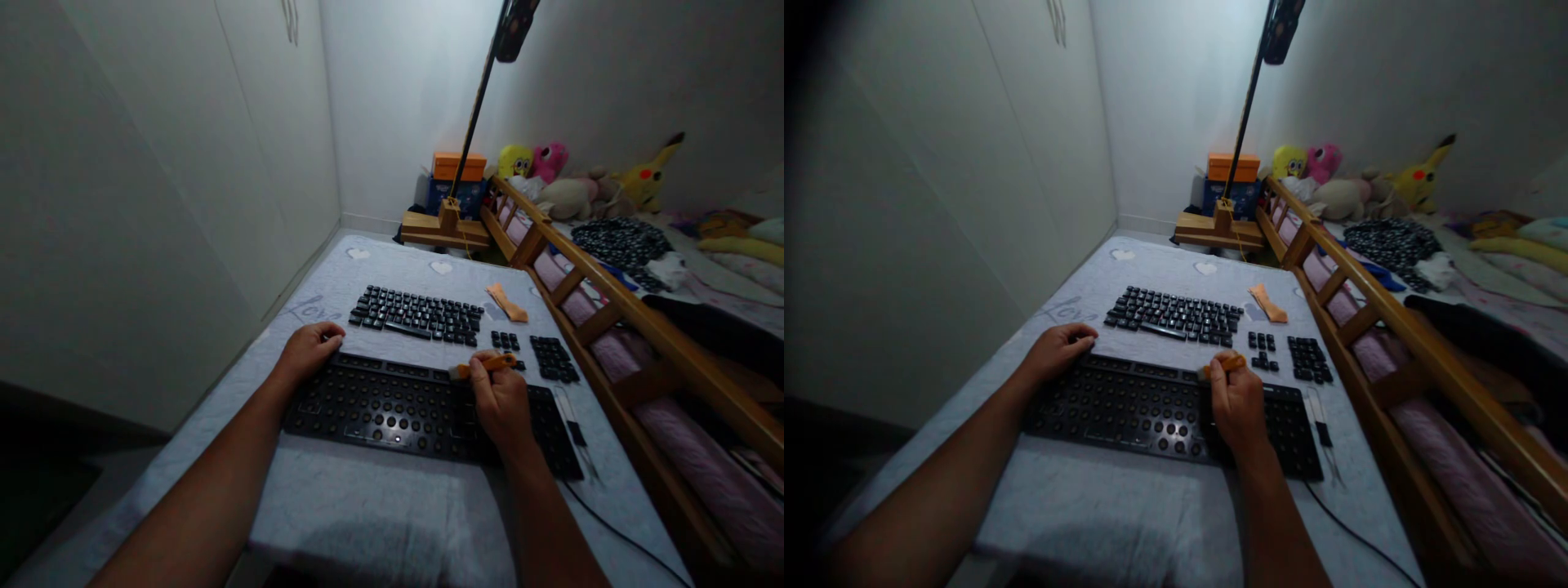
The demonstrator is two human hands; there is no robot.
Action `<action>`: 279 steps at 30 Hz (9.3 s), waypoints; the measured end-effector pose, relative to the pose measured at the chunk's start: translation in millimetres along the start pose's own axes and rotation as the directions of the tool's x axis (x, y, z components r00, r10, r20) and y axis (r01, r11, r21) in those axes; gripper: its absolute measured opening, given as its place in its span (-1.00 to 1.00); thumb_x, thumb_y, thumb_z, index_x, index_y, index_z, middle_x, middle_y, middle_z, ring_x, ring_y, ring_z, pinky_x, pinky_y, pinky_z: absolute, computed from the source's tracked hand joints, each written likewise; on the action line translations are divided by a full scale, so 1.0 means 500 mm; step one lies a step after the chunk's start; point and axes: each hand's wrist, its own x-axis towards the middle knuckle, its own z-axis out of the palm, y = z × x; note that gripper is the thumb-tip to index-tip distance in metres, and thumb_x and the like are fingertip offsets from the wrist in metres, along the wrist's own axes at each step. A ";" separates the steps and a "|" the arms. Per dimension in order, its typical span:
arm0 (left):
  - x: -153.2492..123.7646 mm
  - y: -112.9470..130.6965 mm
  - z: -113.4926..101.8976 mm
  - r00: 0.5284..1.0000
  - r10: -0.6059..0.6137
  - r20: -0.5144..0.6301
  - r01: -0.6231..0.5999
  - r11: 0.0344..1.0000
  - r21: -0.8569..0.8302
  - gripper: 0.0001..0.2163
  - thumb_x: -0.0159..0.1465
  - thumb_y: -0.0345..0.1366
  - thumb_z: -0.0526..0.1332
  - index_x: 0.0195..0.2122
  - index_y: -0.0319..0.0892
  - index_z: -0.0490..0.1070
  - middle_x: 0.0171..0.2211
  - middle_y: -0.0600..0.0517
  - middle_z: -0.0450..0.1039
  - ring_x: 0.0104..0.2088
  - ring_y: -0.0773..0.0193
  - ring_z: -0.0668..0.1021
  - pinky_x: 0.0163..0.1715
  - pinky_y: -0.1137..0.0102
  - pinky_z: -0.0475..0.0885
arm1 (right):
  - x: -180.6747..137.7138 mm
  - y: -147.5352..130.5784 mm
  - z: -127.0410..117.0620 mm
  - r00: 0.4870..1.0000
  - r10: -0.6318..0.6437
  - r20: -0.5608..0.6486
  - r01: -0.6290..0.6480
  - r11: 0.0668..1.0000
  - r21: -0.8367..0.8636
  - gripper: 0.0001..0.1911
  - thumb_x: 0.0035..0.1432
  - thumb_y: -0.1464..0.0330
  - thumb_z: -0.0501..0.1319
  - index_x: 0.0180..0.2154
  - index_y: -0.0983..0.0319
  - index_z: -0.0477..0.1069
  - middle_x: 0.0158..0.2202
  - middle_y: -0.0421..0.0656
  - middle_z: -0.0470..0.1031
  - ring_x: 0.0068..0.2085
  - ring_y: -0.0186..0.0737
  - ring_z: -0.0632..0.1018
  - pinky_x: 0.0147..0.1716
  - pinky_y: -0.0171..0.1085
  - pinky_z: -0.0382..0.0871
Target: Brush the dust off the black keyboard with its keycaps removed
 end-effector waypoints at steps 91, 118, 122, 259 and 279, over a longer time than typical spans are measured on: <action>0.000 0.006 0.000 1.000 0.008 -0.012 -0.008 1.000 0.012 -0.66 0.08 -0.04 0.18 -0.28 -0.14 0.59 -0.29 -0.02 0.64 -0.25 0.09 0.60 -0.17 0.29 0.44 | -0.006 -0.002 0.032 0.996 -0.066 0.060 0.066 0.998 0.010 -0.73 0.36 0.28 0.01 -0.33 0.20 0.40 -0.45 -0.15 0.51 -0.39 -0.18 0.56 -0.34 -0.27 0.30; 0.000 0.004 -0.001 1.000 0.011 -0.001 -0.011 1.000 0.013 -0.65 0.09 -0.04 0.18 -0.26 -0.15 0.59 -0.30 -0.02 0.63 -0.27 0.10 0.60 -0.19 0.30 0.44 | -0.005 -0.004 0.024 0.994 0.049 0.097 -0.064 0.986 0.155 -0.71 0.35 0.21 0.05 -0.34 0.21 0.41 -0.53 -0.22 0.45 -0.47 -0.22 0.51 -0.40 -0.28 0.33; 0.000 0.002 -0.002 1.000 0.010 0.002 -0.010 1.000 0.014 -0.65 0.10 -0.04 0.18 -0.25 -0.15 0.58 -0.29 -0.02 0.63 -0.26 0.09 0.60 -0.18 0.30 0.43 | -0.007 0.001 0.025 0.991 0.095 0.098 -0.120 0.948 0.294 -0.72 0.36 0.19 0.06 -0.29 0.20 0.42 -0.49 -0.22 0.47 -0.44 -0.22 0.54 -0.38 -0.28 0.37; -0.002 -0.004 0.005 1.000 0.020 -0.015 -0.020 1.000 -0.006 -0.69 0.13 -0.13 0.15 -0.25 -0.17 0.58 -0.28 -0.03 0.62 -0.25 0.10 0.61 -0.16 0.28 0.43 | 0.019 -0.067 0.110 0.959 -0.170 0.228 0.123 0.971 0.206 -0.83 0.32 0.32 0.11 -0.32 0.20 0.41 -0.47 -0.21 0.47 -0.43 -0.25 0.51 -0.36 -0.33 0.30; -0.002 0.003 0.006 0.999 0.027 -0.027 -0.027 0.999 -0.025 -0.73 0.13 -0.15 0.16 -0.29 -0.16 0.58 -0.30 -0.03 0.62 -0.24 0.10 0.61 -0.17 0.27 0.42 | 0.018 -0.060 0.125 0.977 0.037 0.211 -0.111 0.930 0.352 -0.81 0.24 0.21 0.20 -0.33 0.19 0.41 -0.51 -0.22 0.49 -0.47 -0.22 0.53 -0.41 -0.30 0.34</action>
